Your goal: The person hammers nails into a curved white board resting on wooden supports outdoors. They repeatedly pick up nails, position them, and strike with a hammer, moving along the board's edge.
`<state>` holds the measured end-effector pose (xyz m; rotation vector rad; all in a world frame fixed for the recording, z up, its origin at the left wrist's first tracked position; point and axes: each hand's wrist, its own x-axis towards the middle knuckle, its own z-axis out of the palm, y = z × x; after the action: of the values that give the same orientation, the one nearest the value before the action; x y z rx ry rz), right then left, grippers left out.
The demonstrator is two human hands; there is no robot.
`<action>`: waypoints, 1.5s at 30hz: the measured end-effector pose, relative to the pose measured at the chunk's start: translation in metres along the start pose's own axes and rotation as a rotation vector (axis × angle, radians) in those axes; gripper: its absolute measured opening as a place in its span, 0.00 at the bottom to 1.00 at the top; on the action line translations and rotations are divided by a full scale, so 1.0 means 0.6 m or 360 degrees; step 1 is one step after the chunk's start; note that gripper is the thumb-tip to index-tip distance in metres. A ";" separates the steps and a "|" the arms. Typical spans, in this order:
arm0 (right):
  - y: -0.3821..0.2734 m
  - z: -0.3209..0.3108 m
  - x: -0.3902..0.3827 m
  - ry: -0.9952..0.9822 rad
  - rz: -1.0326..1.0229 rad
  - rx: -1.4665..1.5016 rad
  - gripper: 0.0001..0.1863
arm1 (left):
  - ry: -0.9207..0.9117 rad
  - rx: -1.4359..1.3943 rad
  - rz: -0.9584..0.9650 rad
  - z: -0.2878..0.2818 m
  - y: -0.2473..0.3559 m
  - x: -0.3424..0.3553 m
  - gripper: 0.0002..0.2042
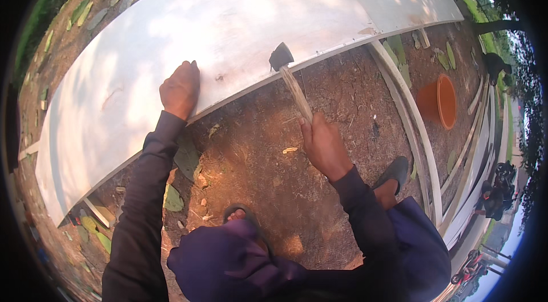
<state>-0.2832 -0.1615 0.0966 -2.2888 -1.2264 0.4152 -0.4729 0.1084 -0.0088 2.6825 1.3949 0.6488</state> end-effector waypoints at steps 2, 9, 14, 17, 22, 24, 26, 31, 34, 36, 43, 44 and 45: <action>0.003 -0.015 0.005 0.0000 -0.0034 0.0021 0.15 | -0.0046 -0.0002 -0.0071 0.000 -0.003 0.014 0.16; -0.070 -0.047 0.043 0.0970 -0.0367 0.1376 0.15 | -0.0035 0.0008 0.0010 -0.001 -0.006 -0.001 0.16; 0.007 -0.012 -0.013 -0.0186 0.0038 -0.0078 0.15 | -0.0173 0.0008 -0.0126 -0.009 0.000 0.009 0.16; -0.056 -0.066 0.007 0.0280 -0.0021 0.0285 0.15 | -0.0064 0.0015 -0.0060 -0.007 -0.009 -0.002 0.17; -0.020 -0.015 0.033 0.0635 -0.0180 0.0655 0.15 | 0.0082 0.0099 0.0099 0.002 -0.005 -0.004 0.14; 0.061 0.034 0.008 0.0099 -0.0062 0.0026 0.16 | 0.0069 0.0098 0.0060 0.004 -0.005 0.003 0.14; 0.056 0.024 -0.009 -0.0194 0.0003 -0.0242 0.16 | 0.0100 0.0106 0.0091 0.007 -0.009 0.001 0.14; -0.067 -0.079 0.020 0.0452 -0.0239 0.0674 0.16 | -0.0181 0.0055 -0.0162 -0.014 -0.009 -0.005 0.18; -0.042 -0.040 0.033 0.0602 -0.0348 0.1105 0.16 | 0.0069 0.0130 0.0086 0.000 -0.009 -0.005 0.15; 0.054 0.034 0.008 0.0041 -0.0043 0.0190 0.16 | 0.0000 0.0114 0.0049 0.003 -0.002 -0.001 0.15; -0.082 -0.063 0.016 0.0413 -0.0257 0.0613 0.17 | -0.0171 0.0046 -0.0165 -0.013 -0.010 -0.005 0.18; -0.103 -0.060 0.019 0.0542 -0.0462 0.0996 0.17 | -0.0109 0.0071 -0.0115 -0.010 -0.016 -0.011 0.17; -0.072 -0.037 0.020 0.0573 -0.0468 0.0971 0.17 | -0.0035 0.0082 -0.0055 -0.004 -0.014 -0.008 0.16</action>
<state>-0.2954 -0.1381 0.1387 -1.5564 -1.0472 0.2136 -0.4829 0.1090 -0.0102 2.6895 1.4688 0.5871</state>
